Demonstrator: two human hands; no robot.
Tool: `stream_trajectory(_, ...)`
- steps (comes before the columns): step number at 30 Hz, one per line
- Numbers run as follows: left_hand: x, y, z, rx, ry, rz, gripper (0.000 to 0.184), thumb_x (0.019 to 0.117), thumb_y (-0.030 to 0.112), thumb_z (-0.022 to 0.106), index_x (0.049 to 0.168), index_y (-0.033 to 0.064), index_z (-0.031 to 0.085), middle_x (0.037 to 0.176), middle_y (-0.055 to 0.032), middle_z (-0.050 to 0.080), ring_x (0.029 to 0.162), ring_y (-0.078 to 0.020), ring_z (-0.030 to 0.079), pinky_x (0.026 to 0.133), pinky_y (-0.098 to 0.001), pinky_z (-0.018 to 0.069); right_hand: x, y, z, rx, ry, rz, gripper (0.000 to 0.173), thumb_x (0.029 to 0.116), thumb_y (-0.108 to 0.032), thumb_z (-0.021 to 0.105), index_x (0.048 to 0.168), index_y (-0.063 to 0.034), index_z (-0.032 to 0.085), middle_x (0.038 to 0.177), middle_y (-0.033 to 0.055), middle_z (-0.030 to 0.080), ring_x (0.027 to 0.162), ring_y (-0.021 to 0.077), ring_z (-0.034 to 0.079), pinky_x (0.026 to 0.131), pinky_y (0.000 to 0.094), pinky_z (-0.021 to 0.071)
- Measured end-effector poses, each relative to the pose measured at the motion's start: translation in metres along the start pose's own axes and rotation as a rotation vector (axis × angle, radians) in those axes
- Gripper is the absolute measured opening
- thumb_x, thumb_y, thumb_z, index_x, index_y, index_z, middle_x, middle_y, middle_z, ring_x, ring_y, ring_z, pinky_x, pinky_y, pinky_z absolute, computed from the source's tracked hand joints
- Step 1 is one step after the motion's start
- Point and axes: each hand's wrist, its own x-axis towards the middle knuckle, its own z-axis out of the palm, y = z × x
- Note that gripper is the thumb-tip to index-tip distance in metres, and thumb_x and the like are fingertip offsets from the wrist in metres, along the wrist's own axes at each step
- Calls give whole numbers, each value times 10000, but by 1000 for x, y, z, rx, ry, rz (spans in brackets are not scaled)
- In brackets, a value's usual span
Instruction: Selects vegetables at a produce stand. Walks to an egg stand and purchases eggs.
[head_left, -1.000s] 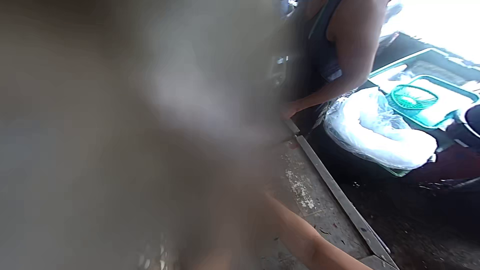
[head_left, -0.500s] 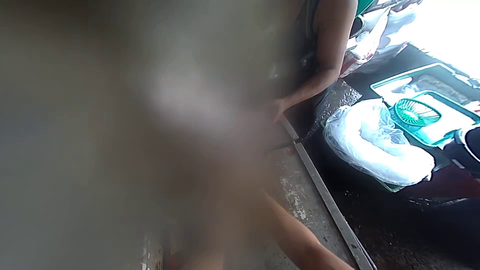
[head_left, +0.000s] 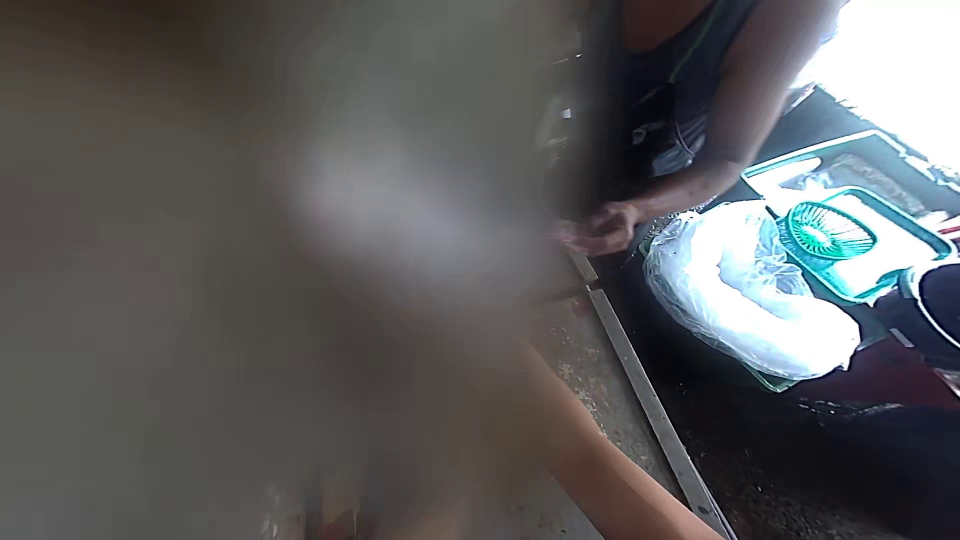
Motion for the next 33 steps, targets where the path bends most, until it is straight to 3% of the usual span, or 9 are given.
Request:
stream_trajectory(3, 1, -47, -48, 64, 319, 40, 848, 900, 493, 730, 1490, -10, 388, 739, -26, 640, 591, -139, 604, 591, -370, 557, 51, 5, 3, -38, 53, 28, 689, 1062, -581, 328, 1307, -2, 607, 1389, 249, 552, 1281, 405, 534, 1069, 660, 386)
stream_trajectory(5, 10, -80, -42, 166, 160, -93, 876, 851, 532, 765, 1462, 1, 431, 914, -131, 716, 793, -260, 702, 763, -510, 596, 39, 13, 1, -64, 5, 73, 722, 1039, -622, 388, 1289, 17, 611, 1436, 272, 515, 1301, 435, 524, 1060, 677, 400)
stream_trajectory(7, 15, -74, -33, 273, -31, -180, 600, 940, 515, 690, 1283, 26, 641, 1098, -201, 709, 1038, -353, 686, 934, -587, 519, 34, 16, 0, -118, 5, 55, 668, 1045, -591, 407, 1193, 22, 627, 1316, 273, 572, 1196, 422, 582, 972, 646, 459)
stream_trajectory(12, -9, -131, -37, 276, 152, -130, 275, 988, 265, 602, 1010, 37, 754, 943, -176, 728, 924, -326, 702, 860, -565, 535, 30, 40, -2, -102, -26, 124, 724, 1071, -608, 278, 1208, -7, 657, 1255, 244, 614, 1094, 379, 628, 906, 584, 517)
stream_trajectory(17, -34, -170, -71, 101, 386, -182, 216, 979, 113, 614, 1063, -39, 742, 989, -161, 746, 942, -194, 714, 910, -388, 559, 36, 51, 23, -4, -46, 84, 462, 1033, -448, 561, 1103, -10, 690, 1041, 187, 664, 880, 290, 661, 800, 497, 563)
stream_trajectory(20, -9, -218, -83, -25, 551, -88, 176, 959, 106, 617, 947, -20, 740, 835, -87, 723, 761, -107, 688, 736, -320, 574, 54, 36, 35, -112, -76, 46, 423, 965, -393, 687, 1106, 6, 695, 1073, 202, 675, 944, 318, 662, 861, 521, 540)
stream_trajectory(24, 41, -222, -92, 75, 504, -271, 262, 1013, 219, 577, 1061, 42, 765, 938, -104, 746, 887, -205, 702, 873, -449, 548, 76, 8, 61, -323, -173, -53, 276, 877, -216, 747, 1058, -10, 718, 1141, 241, 676, 974, 410, 677, 820, 632, 550)
stream_trajectory(27, 87, -250, -74, 57, 596, -258, 280, 987, 277, 608, 1069, 65, 772, 963, -127, 752, 931, -256, 722, 889, -506, 562, 110, 3, 100, -597, -233, -173, 302, 803, -290, 782, 1018, -79, 756, 1227, 177, 678, 1071, 384, 664, 873, 668, 516)
stream_trajectory(33, 107, -277, -31, 166, 338, -543, 314, 1009, 269, 603, 1166, 33, 736, 1157, -186, 727, 1127, -335, 681, 1010, -539, 514, 110, 17, 152, -912, -376, -286, 408, 811, -228, 789, 1185, -75, 730, 1314, 205, 648, 1245, 427, 587, 1034, 704, 412)
